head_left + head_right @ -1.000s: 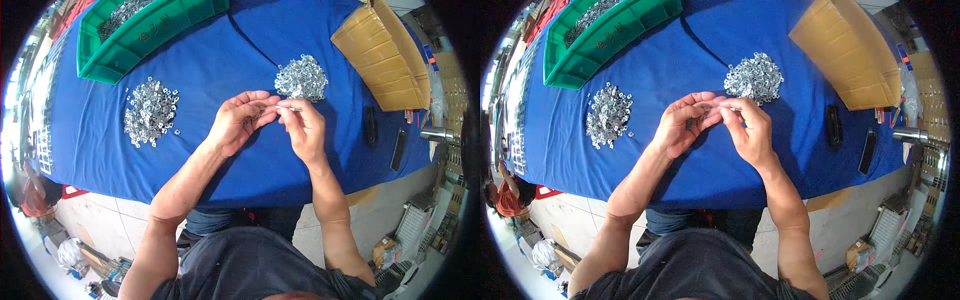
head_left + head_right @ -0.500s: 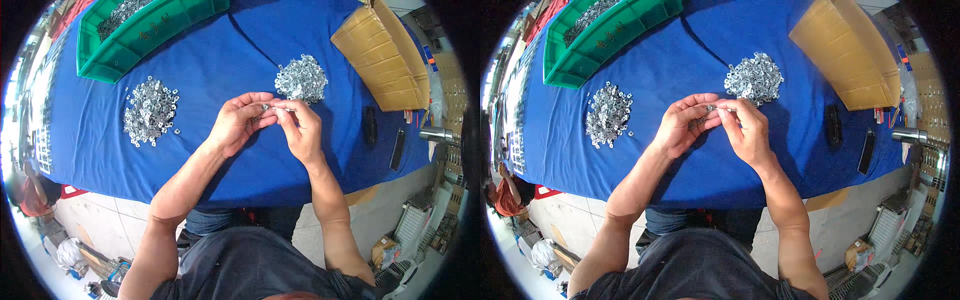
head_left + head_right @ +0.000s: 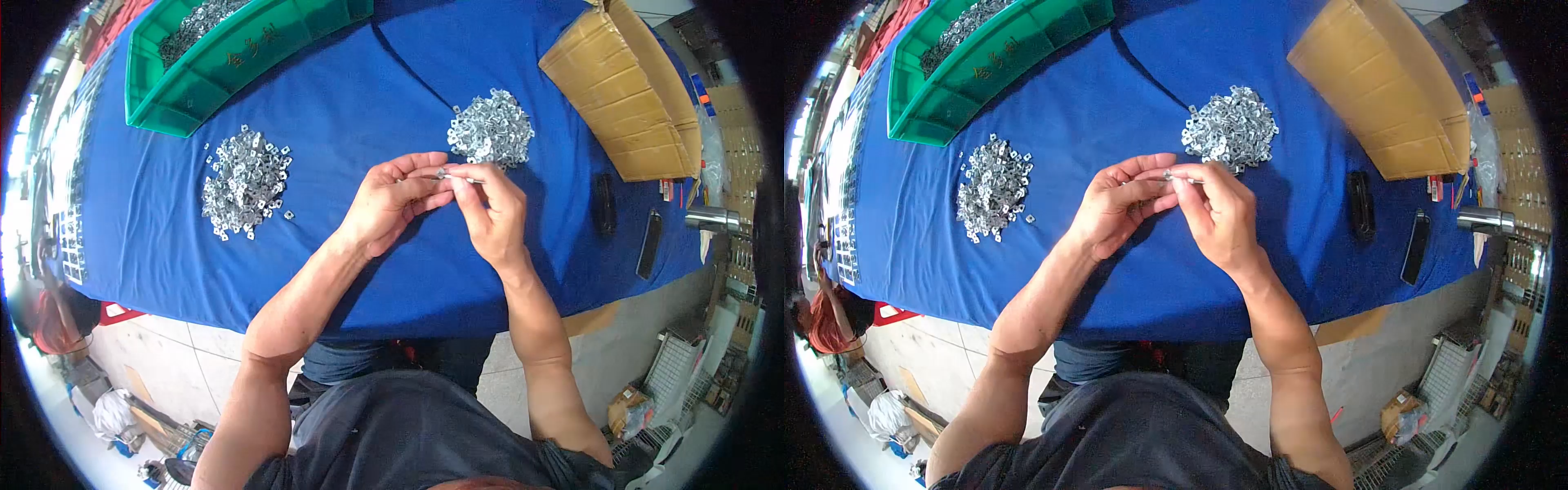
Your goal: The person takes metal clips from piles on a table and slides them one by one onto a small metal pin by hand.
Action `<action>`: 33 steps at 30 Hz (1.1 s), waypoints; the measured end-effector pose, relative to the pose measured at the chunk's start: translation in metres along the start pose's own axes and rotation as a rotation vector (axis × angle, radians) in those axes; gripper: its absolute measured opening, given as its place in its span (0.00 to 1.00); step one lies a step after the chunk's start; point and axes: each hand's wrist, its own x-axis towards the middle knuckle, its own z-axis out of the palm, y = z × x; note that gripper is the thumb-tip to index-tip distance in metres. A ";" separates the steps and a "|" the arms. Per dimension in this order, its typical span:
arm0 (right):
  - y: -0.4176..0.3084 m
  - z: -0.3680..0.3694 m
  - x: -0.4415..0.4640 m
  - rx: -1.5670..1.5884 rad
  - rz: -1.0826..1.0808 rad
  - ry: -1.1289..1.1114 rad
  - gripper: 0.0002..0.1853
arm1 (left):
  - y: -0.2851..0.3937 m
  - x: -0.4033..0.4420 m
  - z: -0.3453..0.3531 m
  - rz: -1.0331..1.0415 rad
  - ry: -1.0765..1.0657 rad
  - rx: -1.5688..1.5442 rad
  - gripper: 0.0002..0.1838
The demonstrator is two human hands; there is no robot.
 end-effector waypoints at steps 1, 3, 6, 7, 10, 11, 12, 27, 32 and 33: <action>0.002 -0.002 0.000 -0.039 0.000 0.019 0.04 | 0.001 0.000 0.002 0.000 -0.003 -0.001 0.18; -0.003 -0.004 0.002 -0.027 0.011 0.017 0.04 | 0.003 -0.001 0.005 0.013 -0.008 -0.008 0.19; 0.000 -0.002 0.001 -0.016 -0.005 0.018 0.04 | 0.001 0.000 0.001 0.025 -0.021 -0.002 0.20; 0.001 -0.001 0.001 -0.019 -0.036 0.021 0.04 | 0.001 0.000 0.001 0.027 -0.021 -0.002 0.20; 0.001 -0.002 0.002 -0.067 -0.061 0.001 0.04 | 0.000 0.000 0.001 0.023 -0.010 0.013 0.20; 0.002 -0.003 0.002 -0.068 -0.062 0.001 0.04 | 0.001 0.000 0.001 0.020 -0.015 0.010 0.20; 0.002 -0.003 0.001 -0.097 -0.054 -0.001 0.04 | 0.001 0.000 0.001 0.017 -0.019 0.005 0.20; 0.008 -0.003 0.002 -0.160 -0.080 0.033 0.04 | -0.001 -0.001 0.002 0.013 -0.087 0.074 0.21; 0.018 -0.017 0.008 -0.133 0.186 0.206 0.05 | 0.003 -0.001 0.003 -0.006 -0.013 0.006 0.23; 0.018 -0.019 0.009 -0.134 0.187 0.206 0.05 | 0.001 -0.001 0.002 0.010 -0.034 -0.004 0.23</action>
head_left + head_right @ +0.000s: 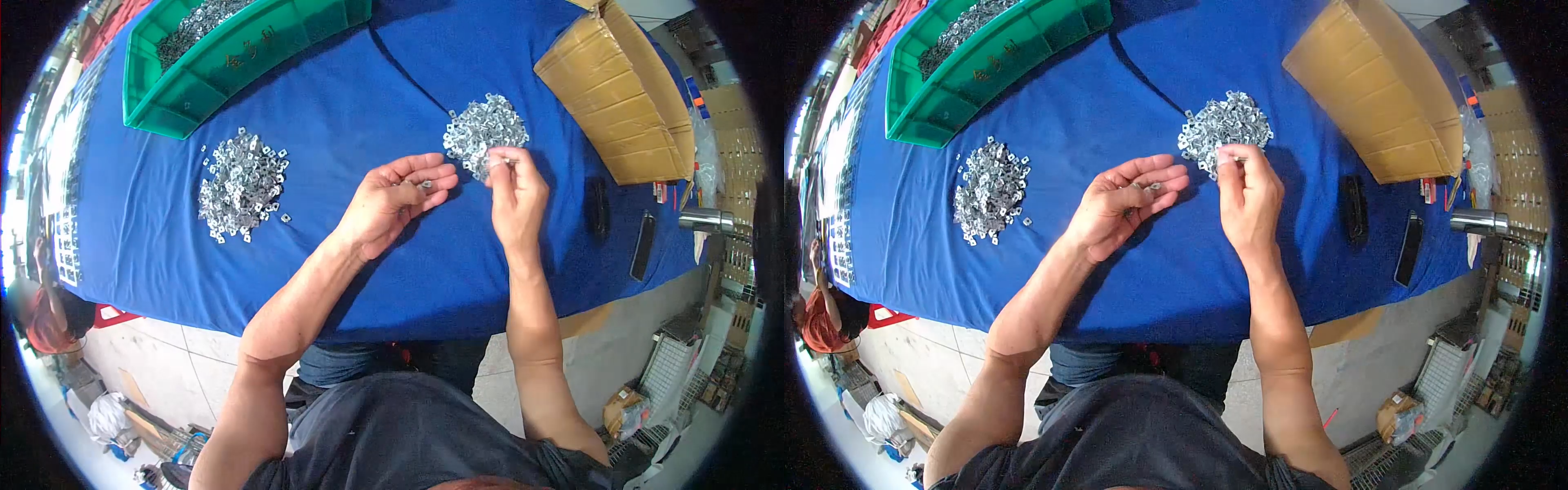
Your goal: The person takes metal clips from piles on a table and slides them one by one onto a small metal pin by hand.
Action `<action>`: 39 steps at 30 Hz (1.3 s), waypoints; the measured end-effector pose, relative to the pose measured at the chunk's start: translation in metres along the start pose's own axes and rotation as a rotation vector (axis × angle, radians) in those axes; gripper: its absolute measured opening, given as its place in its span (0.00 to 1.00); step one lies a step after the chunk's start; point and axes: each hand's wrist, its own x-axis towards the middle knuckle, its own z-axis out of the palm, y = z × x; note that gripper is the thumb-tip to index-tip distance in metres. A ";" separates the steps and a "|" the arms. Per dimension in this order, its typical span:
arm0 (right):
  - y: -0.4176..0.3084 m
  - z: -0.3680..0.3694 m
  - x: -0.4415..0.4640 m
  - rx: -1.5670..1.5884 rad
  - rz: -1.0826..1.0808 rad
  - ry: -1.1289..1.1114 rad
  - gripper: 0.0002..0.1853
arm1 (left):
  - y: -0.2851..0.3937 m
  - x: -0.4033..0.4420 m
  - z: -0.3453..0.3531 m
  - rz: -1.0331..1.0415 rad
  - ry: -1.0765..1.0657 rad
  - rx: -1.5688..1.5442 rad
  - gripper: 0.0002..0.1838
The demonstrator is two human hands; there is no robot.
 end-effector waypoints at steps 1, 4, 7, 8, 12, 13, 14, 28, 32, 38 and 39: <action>0.000 -0.001 0.001 -0.033 0.029 0.013 0.05 | -0.001 0.000 0.000 0.016 -0.023 -0.009 0.22; 0.003 -0.001 0.003 -0.067 0.013 0.032 0.05 | 0.001 0.000 0.003 0.000 0.028 -0.048 0.22; 0.003 0.000 0.001 -0.057 0.054 0.010 0.06 | 0.004 -0.001 0.004 -0.014 0.054 -0.022 0.21; 0.008 0.000 0.002 -0.094 -0.002 0.001 0.06 | 0.005 -0.001 0.005 -0.013 0.055 -0.022 0.21; 0.001 -0.001 0.002 -0.062 0.077 -0.019 0.07 | 0.003 0.000 0.006 -0.004 0.095 -0.007 0.19; -0.001 -0.001 0.001 -0.060 0.078 -0.021 0.07 | 0.002 0.000 0.005 0.007 0.086 -0.035 0.18; -0.002 -0.001 0.000 -0.011 0.086 -0.016 0.07 | 0.001 0.000 0.004 0.006 0.089 -0.035 0.18; -0.017 0.010 -0.017 0.133 -0.152 -0.321 0.04 | -0.002 0.001 0.002 0.010 0.055 -0.009 0.16; -0.014 0.014 -0.015 0.096 -0.276 -0.208 0.05 | -0.001 0.001 -0.001 0.006 0.033 -0.032 0.16; -0.016 0.009 -0.015 0.068 -0.158 -0.245 0.03 | -0.002 0.001 -0.002 -0.006 0.007 0.010 0.17; -0.016 0.008 -0.016 0.068 -0.159 -0.245 0.03 | -0.002 0.001 -0.002 -0.011 0.014 0.000 0.18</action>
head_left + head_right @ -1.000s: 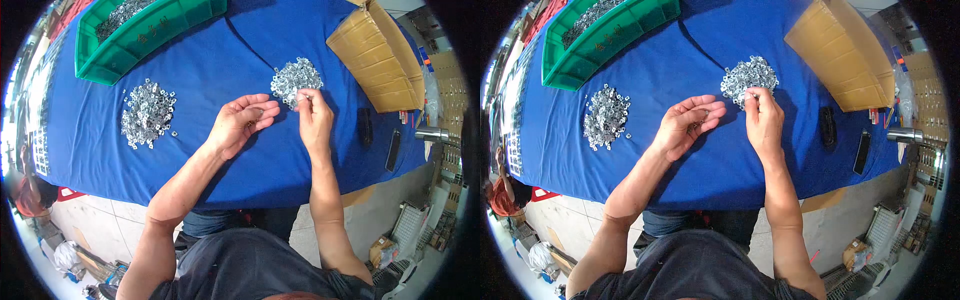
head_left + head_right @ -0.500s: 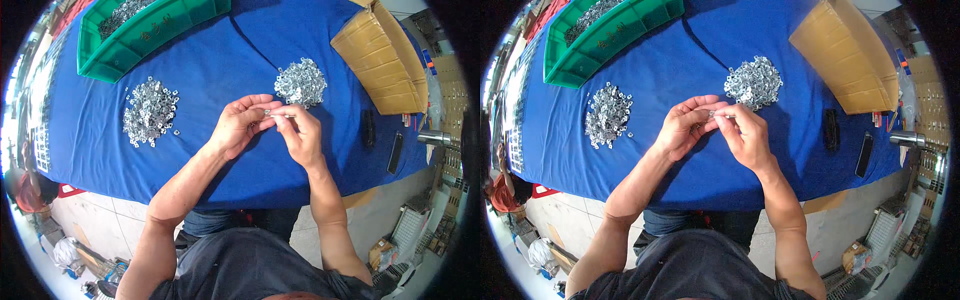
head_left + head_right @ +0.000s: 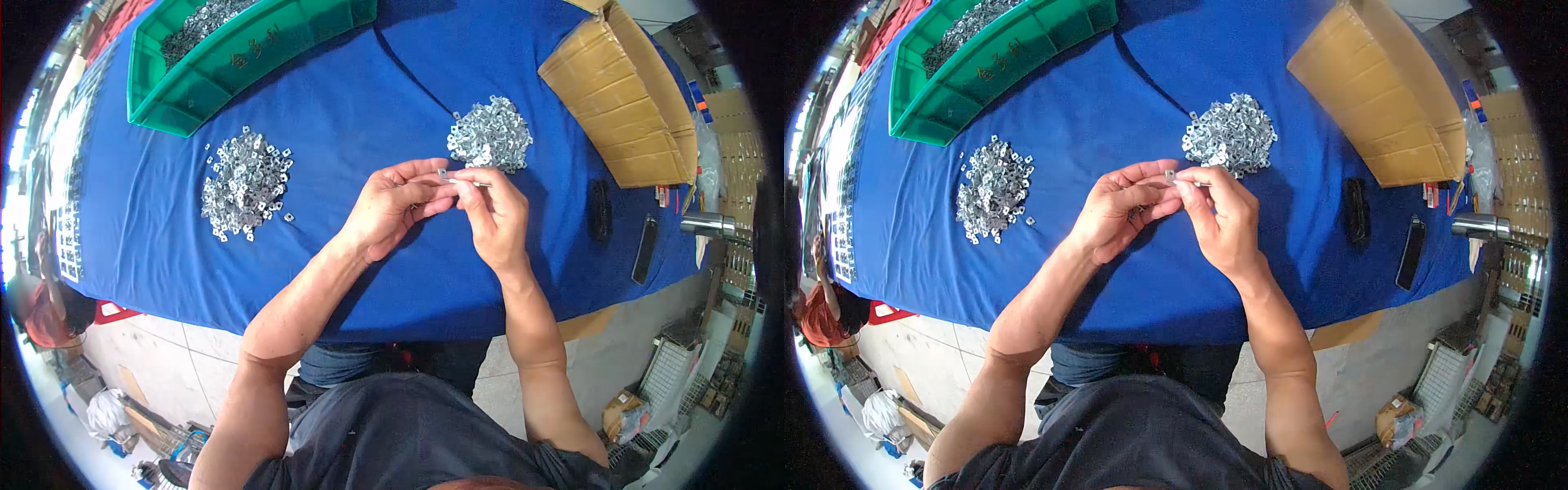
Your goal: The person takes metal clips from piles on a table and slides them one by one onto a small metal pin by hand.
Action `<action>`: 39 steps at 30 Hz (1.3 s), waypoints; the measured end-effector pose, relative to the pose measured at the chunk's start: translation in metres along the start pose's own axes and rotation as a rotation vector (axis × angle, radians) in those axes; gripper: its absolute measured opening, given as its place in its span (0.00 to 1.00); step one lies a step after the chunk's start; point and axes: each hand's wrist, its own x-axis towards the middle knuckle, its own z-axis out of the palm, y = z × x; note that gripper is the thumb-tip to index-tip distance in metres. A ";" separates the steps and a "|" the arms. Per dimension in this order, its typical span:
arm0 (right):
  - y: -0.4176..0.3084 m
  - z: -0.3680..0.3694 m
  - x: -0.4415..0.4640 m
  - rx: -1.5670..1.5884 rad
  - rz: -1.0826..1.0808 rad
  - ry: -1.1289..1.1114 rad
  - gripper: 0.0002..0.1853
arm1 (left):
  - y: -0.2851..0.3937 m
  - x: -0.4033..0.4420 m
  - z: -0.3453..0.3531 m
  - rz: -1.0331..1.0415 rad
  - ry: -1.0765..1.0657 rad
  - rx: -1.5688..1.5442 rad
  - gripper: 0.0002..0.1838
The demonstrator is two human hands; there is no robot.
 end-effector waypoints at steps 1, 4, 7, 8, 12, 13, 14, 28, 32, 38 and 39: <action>0.000 -0.001 -0.001 0.033 0.004 0.036 0.03 | 0.000 0.000 0.001 -0.005 0.006 -0.011 0.18; 0.001 0.000 0.001 0.049 -0.041 0.088 0.05 | 0.002 0.000 0.002 -0.011 -0.008 -0.007 0.19; 0.001 -0.001 0.002 0.004 -0.041 0.075 0.04 | 0.002 0.000 0.002 -0.013 -0.003 -0.003 0.19; 0.003 0.000 0.003 -0.017 -0.053 0.077 0.04 | 0.001 0.000 0.002 -0.013 -0.002 -0.003 0.19; 0.006 0.003 0.003 -0.095 -0.119 0.078 0.04 | -0.003 -0.001 0.001 -0.007 -0.026 0.036 0.19; 0.005 0.002 0.003 -0.095 -0.120 0.078 0.04 | -0.003 -0.001 0.001 0.002 -0.026 0.057 0.20; 0.004 0.002 0.004 -0.077 -0.087 0.076 0.04 | -0.003 -0.001 0.001 0.002 -0.026 0.058 0.20; 0.017 -0.015 0.011 -0.219 0.080 0.211 0.05 | 0.004 0.004 -0.005 0.049 -0.070 -0.169 0.26; 0.018 -0.018 0.012 -0.159 0.096 0.259 0.04 | 0.001 0.002 -0.003 0.058 -0.043 -0.112 0.25; 0.003 -0.014 0.004 0.254 0.212 0.157 0.05 | 0.005 0.000 0.001 0.025 -0.001 -0.110 0.16; 0.001 -0.012 0.003 0.244 0.189 0.133 0.05 | 0.005 0.000 0.001 0.025 0.001 -0.109 0.16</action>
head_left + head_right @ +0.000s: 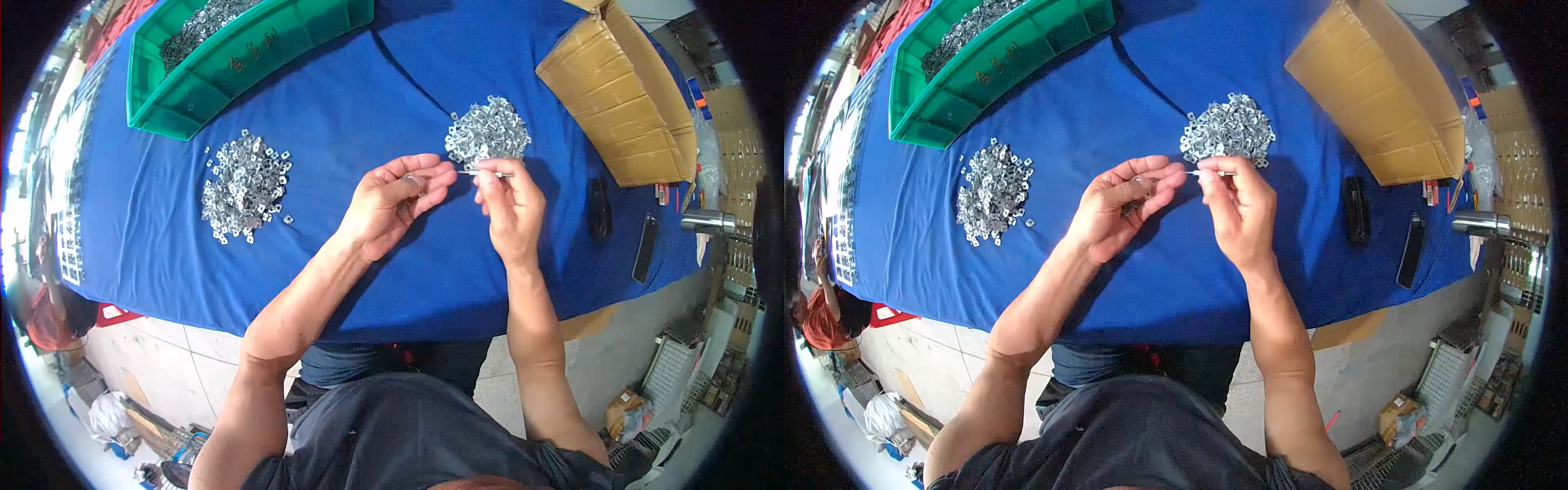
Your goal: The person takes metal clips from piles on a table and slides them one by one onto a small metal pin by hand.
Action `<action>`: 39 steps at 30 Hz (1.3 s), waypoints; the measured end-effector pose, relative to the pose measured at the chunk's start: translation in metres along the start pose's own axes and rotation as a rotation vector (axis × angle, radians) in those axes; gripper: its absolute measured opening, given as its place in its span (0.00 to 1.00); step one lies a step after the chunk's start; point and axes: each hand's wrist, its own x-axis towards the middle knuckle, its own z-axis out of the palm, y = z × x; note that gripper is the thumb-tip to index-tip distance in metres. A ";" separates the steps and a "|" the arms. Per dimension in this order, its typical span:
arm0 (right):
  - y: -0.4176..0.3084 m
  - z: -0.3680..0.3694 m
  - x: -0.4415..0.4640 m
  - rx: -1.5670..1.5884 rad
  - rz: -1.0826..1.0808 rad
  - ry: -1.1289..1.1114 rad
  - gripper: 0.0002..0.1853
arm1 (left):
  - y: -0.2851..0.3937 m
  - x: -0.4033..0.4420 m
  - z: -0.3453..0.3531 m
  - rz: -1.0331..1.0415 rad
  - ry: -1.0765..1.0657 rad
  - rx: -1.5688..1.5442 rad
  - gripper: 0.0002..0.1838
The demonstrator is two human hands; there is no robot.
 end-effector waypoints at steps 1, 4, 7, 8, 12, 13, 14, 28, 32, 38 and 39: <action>-0.001 0.001 -0.001 -0.012 -0.019 -0.025 0.05 | 0.000 0.000 0.001 0.006 0.009 -0.004 0.15; -0.001 0.003 -0.002 -0.020 -0.017 -0.039 0.05 | -0.002 0.001 0.000 0.021 0.015 -0.009 0.14; -0.002 0.005 -0.003 -0.027 -0.050 -0.095 0.04 | -0.003 0.001 0.001 0.031 0.038 0.012 0.13; -0.003 0.006 -0.003 -0.031 -0.081 -0.139 0.04 | -0.004 0.001 0.002 0.033 0.063 0.034 0.12; 0.000 0.015 -0.005 -0.147 -0.292 -0.318 0.03 | -0.010 0.001 0.004 0.060 0.105 0.083 0.12; 0.001 0.019 -0.006 -0.165 -0.335 -0.301 0.03 | -0.010 0.002 0.003 0.063 0.087 0.077 0.12; 0.002 0.024 -0.006 -0.182 -0.378 -0.285 0.03 | -0.011 0.002 0.002 0.065 0.069 0.070 0.12; -0.001 0.012 -0.003 -0.177 -0.171 -0.089 0.04 | -0.003 0.000 0.004 -0.020 0.049 -0.016 0.20; 0.001 0.016 -0.005 -0.212 -0.212 -0.173 0.03 | -0.004 0.000 0.004 -0.015 0.041 0.027 0.21; 0.003 0.019 -0.002 -0.324 -0.402 -0.142 0.04 | -0.005 0.000 0.000 -0.008 -0.004 0.003 0.21; 0.003 0.018 -0.002 -0.347 -0.404 -0.130 0.04 | -0.005 0.000 0.000 -0.016 0.005 0.025 0.21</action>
